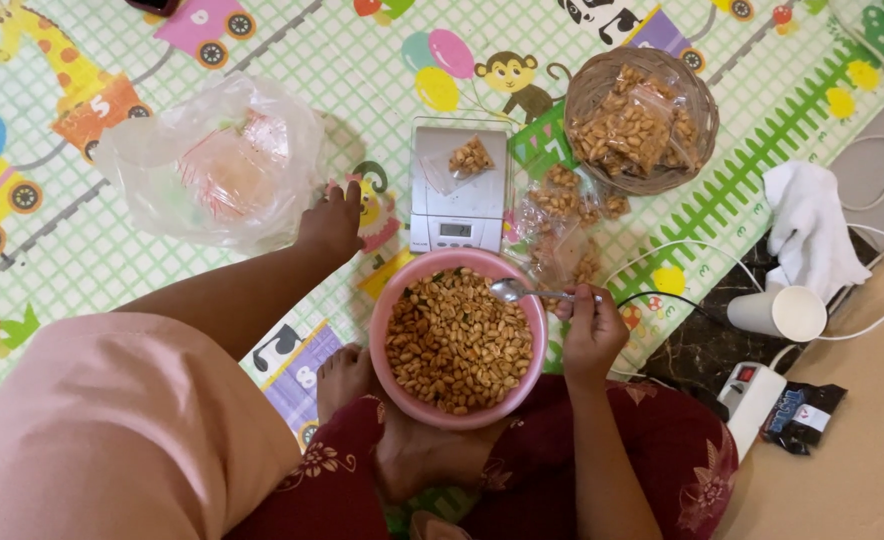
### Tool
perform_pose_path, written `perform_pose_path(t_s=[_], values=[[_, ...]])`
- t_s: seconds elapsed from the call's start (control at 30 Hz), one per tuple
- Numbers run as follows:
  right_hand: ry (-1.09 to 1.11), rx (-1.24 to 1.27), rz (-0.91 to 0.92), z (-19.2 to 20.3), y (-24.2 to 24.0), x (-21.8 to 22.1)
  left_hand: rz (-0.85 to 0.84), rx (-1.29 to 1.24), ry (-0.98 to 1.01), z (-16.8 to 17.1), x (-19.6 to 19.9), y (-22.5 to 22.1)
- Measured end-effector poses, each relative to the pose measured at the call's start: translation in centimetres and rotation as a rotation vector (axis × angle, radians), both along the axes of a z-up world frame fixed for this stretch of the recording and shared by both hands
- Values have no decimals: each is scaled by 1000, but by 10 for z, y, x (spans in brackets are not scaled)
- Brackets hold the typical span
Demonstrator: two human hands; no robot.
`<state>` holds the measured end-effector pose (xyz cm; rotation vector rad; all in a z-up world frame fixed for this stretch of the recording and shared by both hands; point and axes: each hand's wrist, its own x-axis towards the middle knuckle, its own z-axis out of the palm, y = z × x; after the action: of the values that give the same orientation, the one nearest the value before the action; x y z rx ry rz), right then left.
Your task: A person is portioning nuts from a bowl onto a digital scale using a spoon and their hands while sitting on the floor.
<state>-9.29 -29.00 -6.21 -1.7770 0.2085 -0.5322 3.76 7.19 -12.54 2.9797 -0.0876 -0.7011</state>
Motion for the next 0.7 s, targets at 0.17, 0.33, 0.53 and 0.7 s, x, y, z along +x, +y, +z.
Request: perform_pose_path(t_s=[0.17,0.33,0.53,0.7], values=[[10,-5,10,4,1,-1,0,-10,12,6,0,-3],[10,-12,11,5,1,-1,-11,22,18,5,1,-4],[34,-20,25,0,0,-1,-29,27,18,4,2,-4],[68,-6,38,-5,-1,-1,-28,-24,-28,-8,13,-8]])
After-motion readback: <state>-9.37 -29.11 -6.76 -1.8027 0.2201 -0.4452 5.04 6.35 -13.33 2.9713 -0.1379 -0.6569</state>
